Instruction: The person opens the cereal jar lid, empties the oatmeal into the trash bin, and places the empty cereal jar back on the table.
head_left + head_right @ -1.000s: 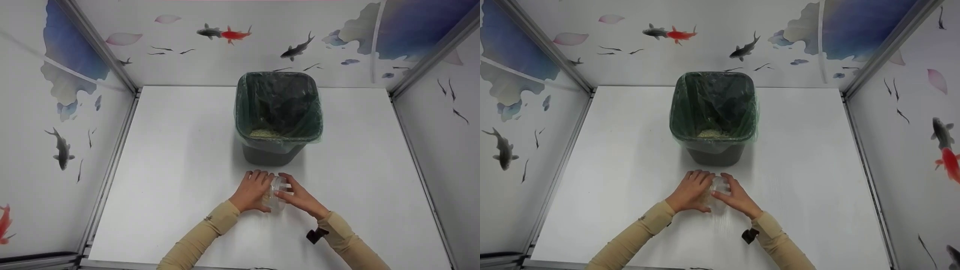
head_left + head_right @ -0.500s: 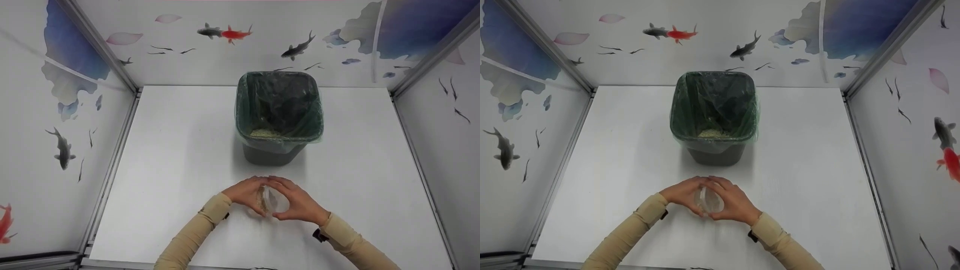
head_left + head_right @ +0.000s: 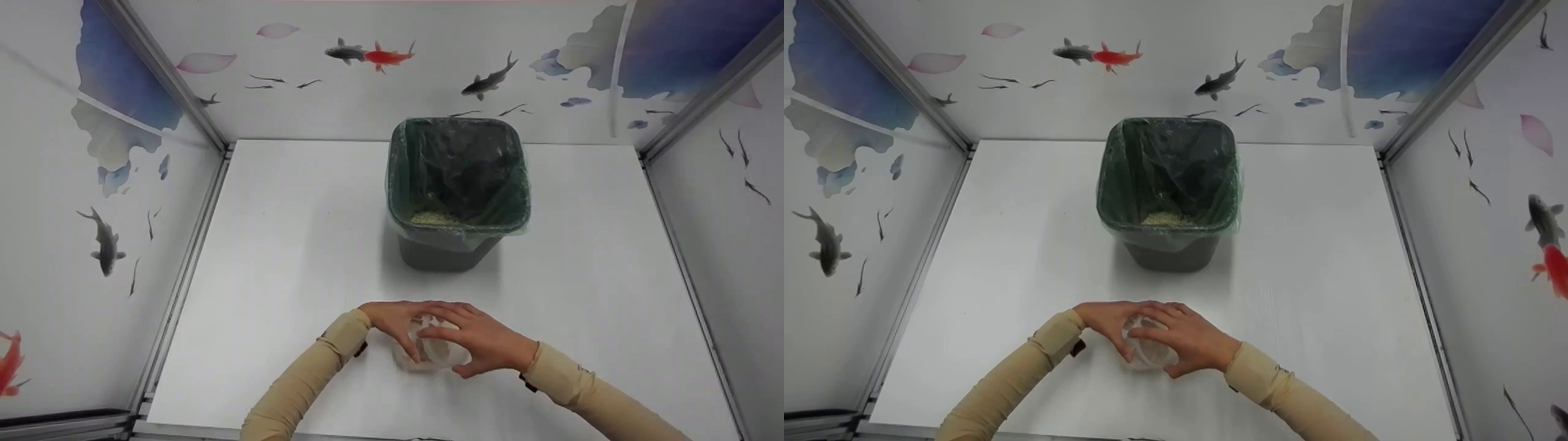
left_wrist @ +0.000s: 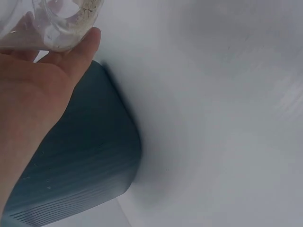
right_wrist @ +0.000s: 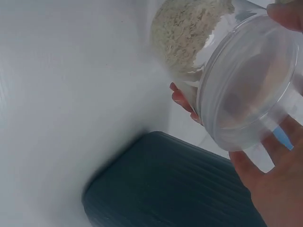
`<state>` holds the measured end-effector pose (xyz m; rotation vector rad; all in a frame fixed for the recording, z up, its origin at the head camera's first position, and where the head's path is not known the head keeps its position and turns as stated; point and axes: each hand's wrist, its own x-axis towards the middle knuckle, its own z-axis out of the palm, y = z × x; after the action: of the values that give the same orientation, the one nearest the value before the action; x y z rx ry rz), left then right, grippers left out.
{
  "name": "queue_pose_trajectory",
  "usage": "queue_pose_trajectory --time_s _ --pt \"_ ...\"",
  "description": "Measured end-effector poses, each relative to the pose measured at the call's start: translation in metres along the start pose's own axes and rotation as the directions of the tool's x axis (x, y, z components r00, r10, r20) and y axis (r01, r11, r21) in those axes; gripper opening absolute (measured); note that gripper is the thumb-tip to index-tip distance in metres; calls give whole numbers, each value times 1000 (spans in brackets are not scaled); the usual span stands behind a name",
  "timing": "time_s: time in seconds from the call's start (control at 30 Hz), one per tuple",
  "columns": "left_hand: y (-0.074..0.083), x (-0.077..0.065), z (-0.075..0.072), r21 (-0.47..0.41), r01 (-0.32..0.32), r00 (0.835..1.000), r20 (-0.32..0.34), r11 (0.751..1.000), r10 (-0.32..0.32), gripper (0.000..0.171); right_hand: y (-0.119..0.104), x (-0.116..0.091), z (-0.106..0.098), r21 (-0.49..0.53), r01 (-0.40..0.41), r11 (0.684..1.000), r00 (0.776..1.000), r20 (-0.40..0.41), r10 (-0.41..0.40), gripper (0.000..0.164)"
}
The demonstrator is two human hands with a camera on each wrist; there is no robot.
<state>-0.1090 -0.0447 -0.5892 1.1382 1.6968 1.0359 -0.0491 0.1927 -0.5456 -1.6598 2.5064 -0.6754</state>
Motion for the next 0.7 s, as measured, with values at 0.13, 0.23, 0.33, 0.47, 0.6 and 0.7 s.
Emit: queue_pose_trajectory --time_s 0.13,0.23,0.33,0.47,0.6,0.7 --pt "0 -1 1 5 8 1000 25 1000 -8 98 -1 1 -1 5 44 999 998 39 -44 87" --pt "1 -3 0 4 15 999 42 1000 -15 98 -2 3 -3 23 65 998 996 57 -66 87" --pt "2 -4 -1 5 2 997 71 1000 -3 101 -3 5 -5 52 81 995 994 69 -85 87" --pt "2 -6 -3 6 21 995 98 1000 -22 104 -4 7 -7 68 126 990 990 58 -130 90" --pt "-7 -19 -4 42 114 992 57 993 -116 100 -4 5 -15 13 162 987 986 26 -163 91" --pt "-18 -33 -5 68 173 985 -21 983 -172 94 2 1 -22 -17 123 992 992 9 -123 90"
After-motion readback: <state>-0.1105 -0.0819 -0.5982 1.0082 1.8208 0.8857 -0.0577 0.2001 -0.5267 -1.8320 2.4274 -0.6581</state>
